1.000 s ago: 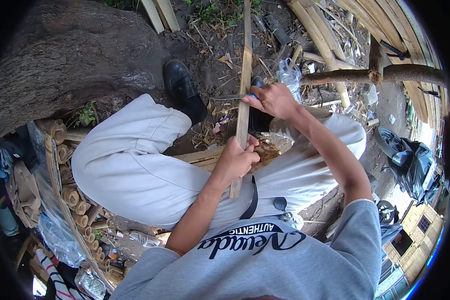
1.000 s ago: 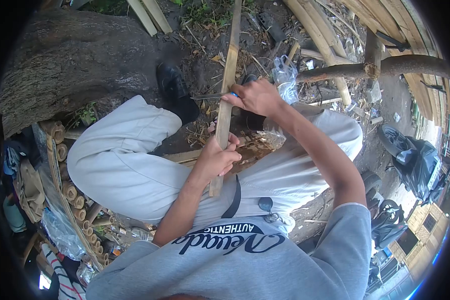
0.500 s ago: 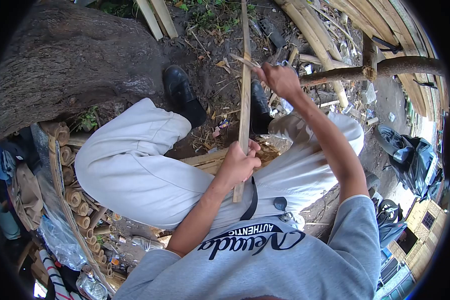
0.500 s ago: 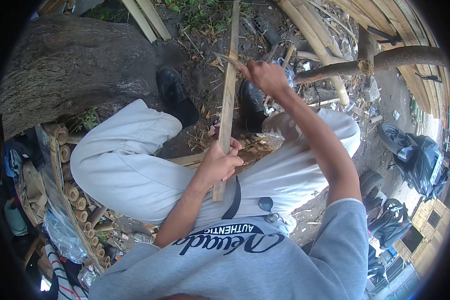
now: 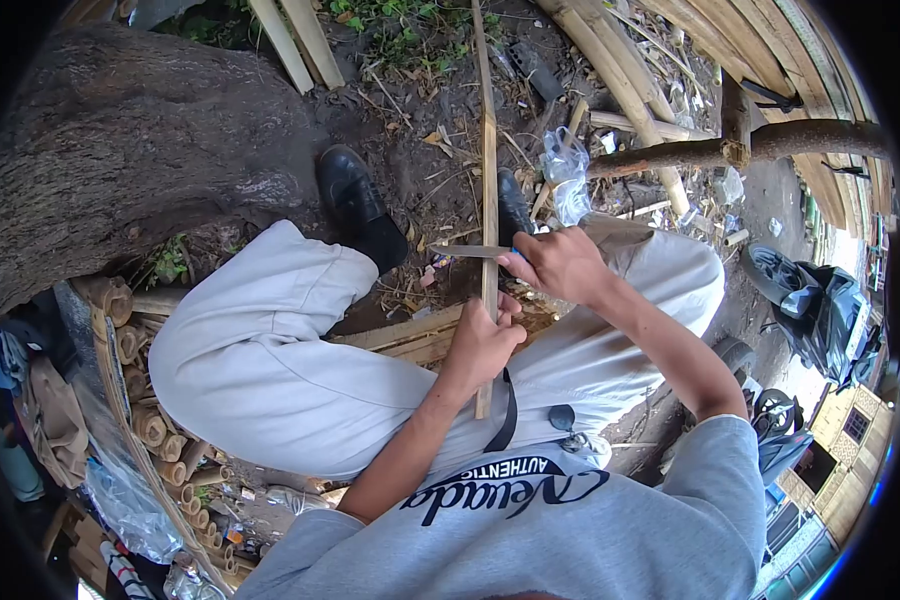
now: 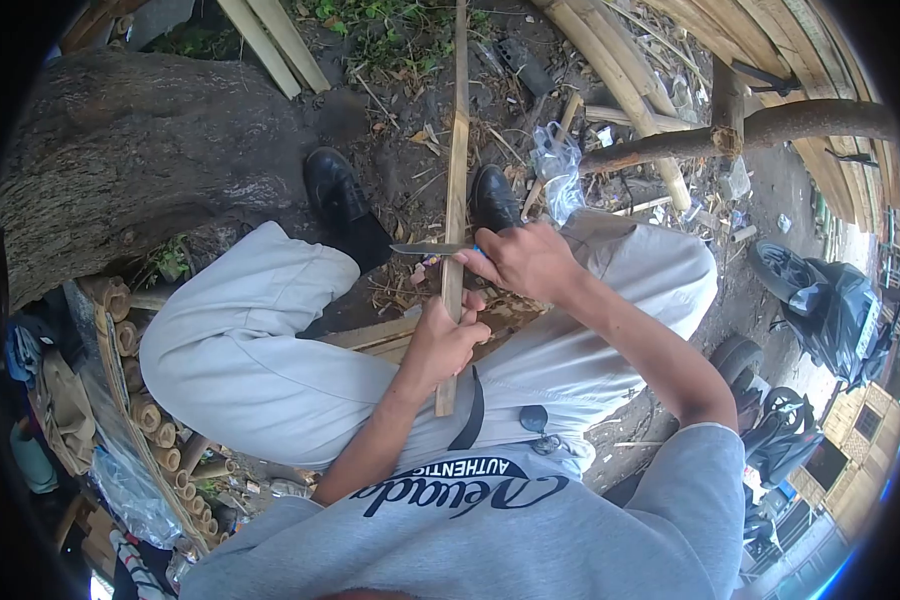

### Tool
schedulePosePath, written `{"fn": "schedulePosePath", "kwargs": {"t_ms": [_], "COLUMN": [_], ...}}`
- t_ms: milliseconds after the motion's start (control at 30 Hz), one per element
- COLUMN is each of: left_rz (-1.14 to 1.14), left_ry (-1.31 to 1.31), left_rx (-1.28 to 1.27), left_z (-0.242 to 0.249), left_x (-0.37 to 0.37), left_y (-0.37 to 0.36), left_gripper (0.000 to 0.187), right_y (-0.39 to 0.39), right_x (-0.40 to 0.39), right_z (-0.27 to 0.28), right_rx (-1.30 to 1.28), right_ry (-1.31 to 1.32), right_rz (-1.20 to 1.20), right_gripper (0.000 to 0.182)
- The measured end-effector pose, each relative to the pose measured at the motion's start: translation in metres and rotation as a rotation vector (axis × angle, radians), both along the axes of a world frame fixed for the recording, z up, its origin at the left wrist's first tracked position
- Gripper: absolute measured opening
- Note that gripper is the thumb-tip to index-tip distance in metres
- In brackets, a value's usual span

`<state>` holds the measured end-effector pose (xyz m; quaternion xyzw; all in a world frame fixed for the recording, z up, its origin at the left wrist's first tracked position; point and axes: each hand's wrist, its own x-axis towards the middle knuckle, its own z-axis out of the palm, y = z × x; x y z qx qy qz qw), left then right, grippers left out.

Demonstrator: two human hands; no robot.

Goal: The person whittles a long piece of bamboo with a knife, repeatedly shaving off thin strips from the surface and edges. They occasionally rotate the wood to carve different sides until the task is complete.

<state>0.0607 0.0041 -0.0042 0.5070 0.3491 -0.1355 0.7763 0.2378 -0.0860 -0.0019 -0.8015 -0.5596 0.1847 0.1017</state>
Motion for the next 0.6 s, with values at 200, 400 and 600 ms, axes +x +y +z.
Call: {"fn": "schedulePosePath", "kwargs": {"t_ms": [200, 400, 600], "left_rz": [-0.098, -0.075, -0.066], "left_ry": [-0.021, 0.016, 0.0], "left_rx": [0.224, 0.209, 0.251], "left_z": [-0.006, 0.0, -0.004], "left_x": [-0.004, -0.002, -0.002], "left_y": [-0.005, 0.004, 0.005], "left_gripper": [0.025, 0.023, 0.021], "right_y": [0.021, 0.065, 0.017], "right_x": [0.068, 0.13, 0.022], "right_z": [-0.048, -0.077, -0.003], "right_rx": [0.01, 0.014, -0.108], "right_ry": [-0.223, -0.224, 0.017], "right_rz": [-0.071, -0.15, -0.003], "right_gripper": [0.053, 0.056, 0.056]}}
